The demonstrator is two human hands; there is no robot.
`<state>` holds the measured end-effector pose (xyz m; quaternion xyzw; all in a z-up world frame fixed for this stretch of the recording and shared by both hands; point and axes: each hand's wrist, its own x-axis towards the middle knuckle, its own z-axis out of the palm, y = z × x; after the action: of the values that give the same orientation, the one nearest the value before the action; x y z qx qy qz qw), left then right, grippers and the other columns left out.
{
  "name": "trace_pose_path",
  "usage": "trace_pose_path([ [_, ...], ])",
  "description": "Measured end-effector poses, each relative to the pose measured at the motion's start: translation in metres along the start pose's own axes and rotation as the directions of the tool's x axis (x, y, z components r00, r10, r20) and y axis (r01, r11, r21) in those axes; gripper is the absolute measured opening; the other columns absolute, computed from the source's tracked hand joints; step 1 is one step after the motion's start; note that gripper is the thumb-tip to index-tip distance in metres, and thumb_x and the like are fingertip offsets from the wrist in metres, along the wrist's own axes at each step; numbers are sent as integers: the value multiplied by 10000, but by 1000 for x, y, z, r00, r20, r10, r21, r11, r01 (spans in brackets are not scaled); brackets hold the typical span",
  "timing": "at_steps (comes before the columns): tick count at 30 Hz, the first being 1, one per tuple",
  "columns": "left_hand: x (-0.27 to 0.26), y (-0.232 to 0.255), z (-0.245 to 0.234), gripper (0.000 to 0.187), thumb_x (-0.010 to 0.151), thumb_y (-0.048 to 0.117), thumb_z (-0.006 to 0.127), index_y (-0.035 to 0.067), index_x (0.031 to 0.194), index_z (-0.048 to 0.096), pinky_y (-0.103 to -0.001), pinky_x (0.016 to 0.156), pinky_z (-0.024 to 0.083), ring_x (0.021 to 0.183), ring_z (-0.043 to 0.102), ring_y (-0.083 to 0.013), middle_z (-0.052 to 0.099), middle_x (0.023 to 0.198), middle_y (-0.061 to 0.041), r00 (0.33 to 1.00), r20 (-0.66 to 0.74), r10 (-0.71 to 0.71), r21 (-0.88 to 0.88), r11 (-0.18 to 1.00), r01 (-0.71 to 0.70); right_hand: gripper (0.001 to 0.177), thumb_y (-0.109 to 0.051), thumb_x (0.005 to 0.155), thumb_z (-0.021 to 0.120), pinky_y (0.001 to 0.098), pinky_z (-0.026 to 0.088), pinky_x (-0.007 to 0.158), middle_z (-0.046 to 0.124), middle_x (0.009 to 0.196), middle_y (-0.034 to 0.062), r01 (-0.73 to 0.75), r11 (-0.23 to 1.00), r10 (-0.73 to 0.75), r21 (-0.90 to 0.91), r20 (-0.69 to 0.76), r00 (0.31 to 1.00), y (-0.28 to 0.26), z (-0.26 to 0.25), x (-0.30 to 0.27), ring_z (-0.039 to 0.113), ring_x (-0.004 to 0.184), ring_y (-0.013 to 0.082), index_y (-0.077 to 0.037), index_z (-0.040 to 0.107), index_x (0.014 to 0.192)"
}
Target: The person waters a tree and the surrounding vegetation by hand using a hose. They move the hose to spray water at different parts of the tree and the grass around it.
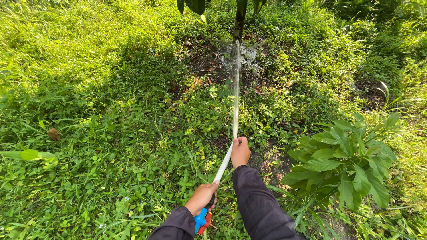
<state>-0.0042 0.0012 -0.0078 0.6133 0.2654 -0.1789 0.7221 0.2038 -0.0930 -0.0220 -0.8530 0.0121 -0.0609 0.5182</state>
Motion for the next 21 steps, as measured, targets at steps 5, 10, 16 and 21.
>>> trace_pose_path([
  [5, 0, -4, 0, 485, 1043, 507, 519, 79, 817, 524, -321, 430, 439, 446, 535, -159, 558, 594, -40, 999, -30, -19, 24, 1000, 20, 207, -316, 1015, 588, 438, 550, 695, 719, 809, 95, -14, 1000, 14, 20, 9, 1000, 4, 3, -1, 720, 723, 293, -112, 607, 1046],
  [10, -3, -5, 1, 475, 1040, 503, 523, 82, 820, 528, -325, 416, 402, 439, 509, -157, 547, 587, -43, 998, -37, -46, 23, 999, 46, 213, -318, 1019, 586, 445, 545, 705, 726, 803, 100, -6, 1000, 6, 10, 6, 1000, 8, 3, -5, 721, 730, 300, -109, 608, 1050],
  [16, -5, -5, 1, 480, 1042, 503, 530, 78, 818, 521, -328, 411, 394, 435, 505, -153, 543, 588, -35, 998, -27, -48, 9, 999, 48, 212, -317, 1010, 591, 442, 546, 709, 723, 815, 98, -7, 1000, 7, 7, 5, 1000, 10, 3, -5, 720, 732, 300, -110, 614, 1049],
  [21, -3, -5, 1, 479, 1040, 507, 514, 83, 819, 534, -314, 419, 415, 447, 539, -146, 556, 591, -34, 998, -43, -54, 51, 997, 57, 210, -310, 1004, 601, 441, 543, 705, 720, 809, 99, 2, 1000, -1, 16, -26, 1000, 12, 4, -2, 715, 734, 296, -103, 627, 1033],
])
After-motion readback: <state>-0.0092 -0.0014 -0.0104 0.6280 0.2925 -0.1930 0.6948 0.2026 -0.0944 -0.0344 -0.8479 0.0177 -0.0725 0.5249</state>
